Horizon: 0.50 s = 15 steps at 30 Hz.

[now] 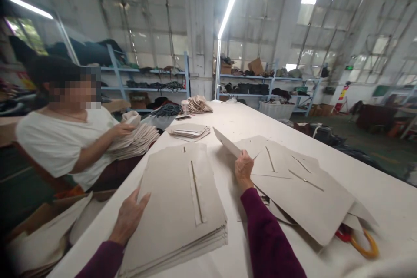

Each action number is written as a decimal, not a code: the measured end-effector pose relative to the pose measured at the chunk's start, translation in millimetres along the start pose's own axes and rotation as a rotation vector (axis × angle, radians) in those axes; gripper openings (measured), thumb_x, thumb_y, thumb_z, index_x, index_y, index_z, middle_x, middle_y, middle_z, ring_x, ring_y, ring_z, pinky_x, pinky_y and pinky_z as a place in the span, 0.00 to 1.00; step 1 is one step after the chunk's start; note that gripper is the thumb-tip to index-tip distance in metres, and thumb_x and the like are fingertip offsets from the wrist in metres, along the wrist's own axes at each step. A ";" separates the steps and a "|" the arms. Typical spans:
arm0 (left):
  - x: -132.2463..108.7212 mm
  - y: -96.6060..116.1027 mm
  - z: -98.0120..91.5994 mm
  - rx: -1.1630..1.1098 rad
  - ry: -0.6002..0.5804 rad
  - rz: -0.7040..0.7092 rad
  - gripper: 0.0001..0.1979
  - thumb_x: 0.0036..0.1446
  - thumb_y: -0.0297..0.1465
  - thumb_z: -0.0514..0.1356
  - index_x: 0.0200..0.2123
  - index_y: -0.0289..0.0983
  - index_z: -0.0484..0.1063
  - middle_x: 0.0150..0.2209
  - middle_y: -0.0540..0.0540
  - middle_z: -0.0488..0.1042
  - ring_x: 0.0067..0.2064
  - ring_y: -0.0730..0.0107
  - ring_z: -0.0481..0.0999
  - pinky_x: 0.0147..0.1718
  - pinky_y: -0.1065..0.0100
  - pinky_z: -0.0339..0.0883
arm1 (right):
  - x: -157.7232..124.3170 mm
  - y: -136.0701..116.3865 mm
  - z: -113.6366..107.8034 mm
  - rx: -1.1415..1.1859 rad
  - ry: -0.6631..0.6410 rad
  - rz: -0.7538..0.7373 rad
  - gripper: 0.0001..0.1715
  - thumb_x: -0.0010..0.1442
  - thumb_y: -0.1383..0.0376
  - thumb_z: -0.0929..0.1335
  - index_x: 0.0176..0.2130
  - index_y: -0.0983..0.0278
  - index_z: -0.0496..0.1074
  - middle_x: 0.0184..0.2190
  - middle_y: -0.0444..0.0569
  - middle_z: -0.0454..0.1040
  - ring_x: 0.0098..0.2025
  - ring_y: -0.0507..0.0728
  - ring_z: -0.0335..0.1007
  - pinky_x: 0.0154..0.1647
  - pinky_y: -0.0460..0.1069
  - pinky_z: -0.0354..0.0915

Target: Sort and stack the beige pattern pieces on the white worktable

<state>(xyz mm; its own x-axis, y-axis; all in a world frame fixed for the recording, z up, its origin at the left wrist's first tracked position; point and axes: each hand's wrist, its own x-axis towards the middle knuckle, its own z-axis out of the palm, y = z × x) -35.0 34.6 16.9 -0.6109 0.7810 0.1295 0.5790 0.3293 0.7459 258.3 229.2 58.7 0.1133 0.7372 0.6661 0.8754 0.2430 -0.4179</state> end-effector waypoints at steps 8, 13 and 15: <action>3.6 -6.7 3.4 -0.046 0.016 0.003 0.25 0.53 0.42 0.47 0.48 0.31 0.63 0.48 0.34 0.70 0.51 0.54 0.68 0.50 0.58 0.61 | -99.8 -114.0 -50.0 0.175 -0.225 -0.774 0.10 0.57 0.78 0.59 0.30 0.65 0.64 0.23 0.46 0.66 0.25 0.54 0.61 0.24 0.46 0.52; 0.8 -5.7 2.8 -0.070 0.045 -0.007 0.24 0.53 0.40 0.49 0.50 0.31 0.62 0.48 0.35 0.70 0.50 0.57 0.69 0.50 0.60 0.61 | -173.6 -150.0 -52.8 0.235 -0.504 -1.183 0.03 0.57 0.69 0.66 0.33 0.65 0.65 0.29 0.48 0.69 0.33 0.56 0.65 0.29 0.48 0.58; 0.8 -5.3 3.1 -0.080 0.058 0.003 0.24 0.53 0.39 0.49 0.50 0.31 0.63 0.48 0.36 0.70 0.50 0.59 0.70 0.50 0.61 0.62 | -162.7 -148.3 -50.6 0.359 -0.629 -1.095 0.10 0.61 0.62 0.64 0.30 0.64 0.66 0.27 0.45 0.69 0.29 0.53 0.65 0.29 0.46 0.58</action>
<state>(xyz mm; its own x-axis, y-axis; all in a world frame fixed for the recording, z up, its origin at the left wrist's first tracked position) -36.9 35.2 11.0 -0.6410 0.7491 0.1673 0.5371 0.2820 0.7950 133.8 41.4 43.5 -0.8940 0.1944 0.4038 0.1892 0.9805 -0.0532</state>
